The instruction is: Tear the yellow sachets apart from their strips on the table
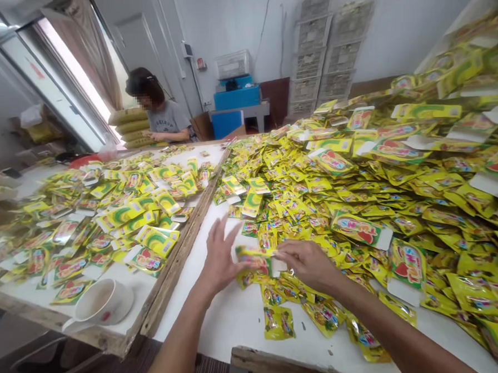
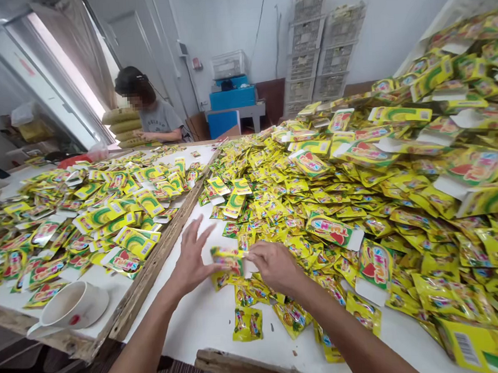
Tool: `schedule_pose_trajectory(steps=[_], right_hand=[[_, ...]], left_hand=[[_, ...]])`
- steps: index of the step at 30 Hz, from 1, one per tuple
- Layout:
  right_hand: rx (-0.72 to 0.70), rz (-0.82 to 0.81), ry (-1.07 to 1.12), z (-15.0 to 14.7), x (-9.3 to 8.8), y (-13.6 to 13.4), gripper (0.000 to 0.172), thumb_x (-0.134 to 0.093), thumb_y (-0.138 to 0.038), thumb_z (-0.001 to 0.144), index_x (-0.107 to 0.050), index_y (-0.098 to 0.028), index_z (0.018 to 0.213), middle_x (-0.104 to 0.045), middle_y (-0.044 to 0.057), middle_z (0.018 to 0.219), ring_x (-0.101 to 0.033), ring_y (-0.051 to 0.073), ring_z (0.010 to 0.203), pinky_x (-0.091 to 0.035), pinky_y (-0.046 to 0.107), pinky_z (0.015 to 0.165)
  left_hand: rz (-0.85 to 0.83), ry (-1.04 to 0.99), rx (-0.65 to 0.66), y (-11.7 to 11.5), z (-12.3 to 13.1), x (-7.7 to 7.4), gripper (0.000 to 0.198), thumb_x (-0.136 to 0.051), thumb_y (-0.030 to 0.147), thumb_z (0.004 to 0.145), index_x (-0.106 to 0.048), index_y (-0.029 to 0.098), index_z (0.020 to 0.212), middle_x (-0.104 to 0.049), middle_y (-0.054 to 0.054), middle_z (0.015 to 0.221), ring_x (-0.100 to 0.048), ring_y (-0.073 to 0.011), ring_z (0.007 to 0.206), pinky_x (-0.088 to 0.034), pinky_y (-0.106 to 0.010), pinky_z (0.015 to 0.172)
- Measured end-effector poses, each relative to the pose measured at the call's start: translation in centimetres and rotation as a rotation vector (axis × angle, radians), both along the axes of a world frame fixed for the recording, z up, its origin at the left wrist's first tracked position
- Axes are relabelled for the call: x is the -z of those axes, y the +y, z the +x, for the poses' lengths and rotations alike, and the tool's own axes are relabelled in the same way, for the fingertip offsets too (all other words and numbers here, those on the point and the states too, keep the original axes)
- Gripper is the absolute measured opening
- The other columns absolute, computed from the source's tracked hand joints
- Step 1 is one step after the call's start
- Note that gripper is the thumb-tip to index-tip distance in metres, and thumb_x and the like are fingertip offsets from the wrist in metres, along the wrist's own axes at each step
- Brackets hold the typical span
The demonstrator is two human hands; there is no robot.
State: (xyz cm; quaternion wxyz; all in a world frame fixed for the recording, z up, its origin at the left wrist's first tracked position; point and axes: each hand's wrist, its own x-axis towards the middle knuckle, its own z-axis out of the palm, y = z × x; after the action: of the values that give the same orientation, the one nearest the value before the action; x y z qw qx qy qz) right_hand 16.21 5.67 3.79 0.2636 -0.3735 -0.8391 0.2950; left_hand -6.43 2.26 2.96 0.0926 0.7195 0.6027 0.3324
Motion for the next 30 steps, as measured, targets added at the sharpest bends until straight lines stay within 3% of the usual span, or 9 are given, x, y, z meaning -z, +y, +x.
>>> schedule_pose_trajectory(steps=[3,6,9,12,15,19,24,27,30], right_hand=[[-0.016,-0.048,0.026,-2.4,-0.8,0.7,0.03,-0.042,-0.031,0.088,-0.062,-0.018,0.069,-0.066,0.004,0.076,-0.06,0.017,0.072,-0.044,0.028,0.067],[0.092,-0.022,-0.052,-5.1,-0.1,2.9,0.022,-0.046,-0.026,0.083,-0.061,-0.018,0.097,-0.067,0.006,0.096,-0.06,0.019,0.088,-0.044,0.03,0.076],[0.053,0.046,-0.369,-7.4,1.5,5.3,0.051,-0.051,-0.014,0.073,-0.05,-0.018,0.124,-0.056,0.012,0.127,-0.051,0.026,0.114,-0.035,0.041,0.094],[0.019,0.151,-0.565,-9.0,3.2,6.5,0.05,-0.046,-0.003,0.071,-0.056,-0.017,0.117,-0.06,0.014,0.121,-0.053,0.027,0.111,-0.027,0.047,0.098],[0.111,0.159,-0.438,-9.3,4.0,6.8,0.036,-0.039,-0.003,0.076,-0.064,-0.015,0.099,-0.069,0.012,0.091,-0.061,0.024,0.088,-0.032,0.042,0.091],[0.243,-0.005,-0.24,-8.8,3.5,7.2,0.036,-0.037,-0.018,0.086,-0.056,-0.016,0.115,-0.066,0.007,0.079,-0.058,0.019,0.069,-0.041,0.03,0.067],[0.129,-0.268,0.067,-9.9,2.5,7.5,0.03,-0.05,-0.036,0.08,-0.057,-0.021,0.105,-0.053,-0.003,0.062,-0.045,0.014,0.055,-0.034,0.024,0.052],[0.062,-0.233,-0.033,-11.0,2.3,7.7,0.019,-0.055,-0.033,0.076,-0.059,-0.02,0.088,-0.039,-0.006,0.053,-0.036,0.012,0.052,-0.028,0.023,0.052],[-0.022,-0.239,-0.086,-11.4,2.1,8.4,0.012,-0.056,-0.027,0.074,-0.06,-0.018,0.08,-0.045,-0.005,0.059,-0.039,0.012,0.057,-0.031,0.023,0.056]], left_hand=[[-0.249,-0.133,0.103,-0.2,-1.0,0.0,0.033,-0.068,0.048,0.067,-0.069,0.021,0.085,-0.069,-0.007,0.087,-0.059,-0.0263,0.094,-0.045,-0.035,0.081],[-0.342,-0.34,-0.018,0.5,-2.8,1.1,0.033,-0.061,0.051,0.072,-0.064,0.018,0.073,-0.06,0.0,0.061,-0.052,-0.0143,0.058,-0.038,-0.024,0.054],[-0.308,-0.533,-0.191,1.4,-4.9,2.7,0.038,-0.06,0.055,0.071,-0.059,0.017,0.073,-0.056,0.002,0.057,-0.048,-0.0122,0.053,-0.033,-0.022,0.05],[-0.272,-0.731,-0.29,2.0,-6.1,4.5,0.04,-0.063,0.055,0.067,-0.055,0.017,0.072,-0.057,0.002,0.057,-0.05,-0.0124,0.053,-0.035,-0.022,0.051],[-0.289,-0.841,-0.31,2.1,-6.1,6.0,0.042,-0.065,0.057,0.064,-0.056,0.017,0.075,-0.056,0.003,0.053,-0.05,-0.0119,0.049,-0.034,-0.021,0.048],[-0.366,-0.892,-0.229,2.0,-5.8,6.3,0.043,-0.072,0.053,0.06,-0.062,0.016,0.078,-0.061,0.002,0.058,-0.053,-0.0121,0.051,-0.036,-0.021,0.048],[-0.396,-0.947,-0.189,1.8,-6.0,5.7,0.038,-0.074,0.048,0.06,-0.065,0.015,0.075,-0.067,-0.002,0.068,-0.057,-0.0134,0.058,-0.04,-0.022,0.052],[-0.388,-1.041,-0.159,1.6,-6.0,5.8,0.037,-0.076,0.045,0.06,-0.064,0.015,0.076,-0.068,-0.002,0.07,-0.059,-0.0133,0.058,-0.043,-0.022,0.054],[-0.418,-1.177,-0.167,1.5,-5.8,5.9,0.039,-0.078,0.045,0.057,-0.064,0.014,0.077,-0.069,-0.003,0.066,-0.06,-0.0134,0.055,-0.044,-0.022,0.052]])
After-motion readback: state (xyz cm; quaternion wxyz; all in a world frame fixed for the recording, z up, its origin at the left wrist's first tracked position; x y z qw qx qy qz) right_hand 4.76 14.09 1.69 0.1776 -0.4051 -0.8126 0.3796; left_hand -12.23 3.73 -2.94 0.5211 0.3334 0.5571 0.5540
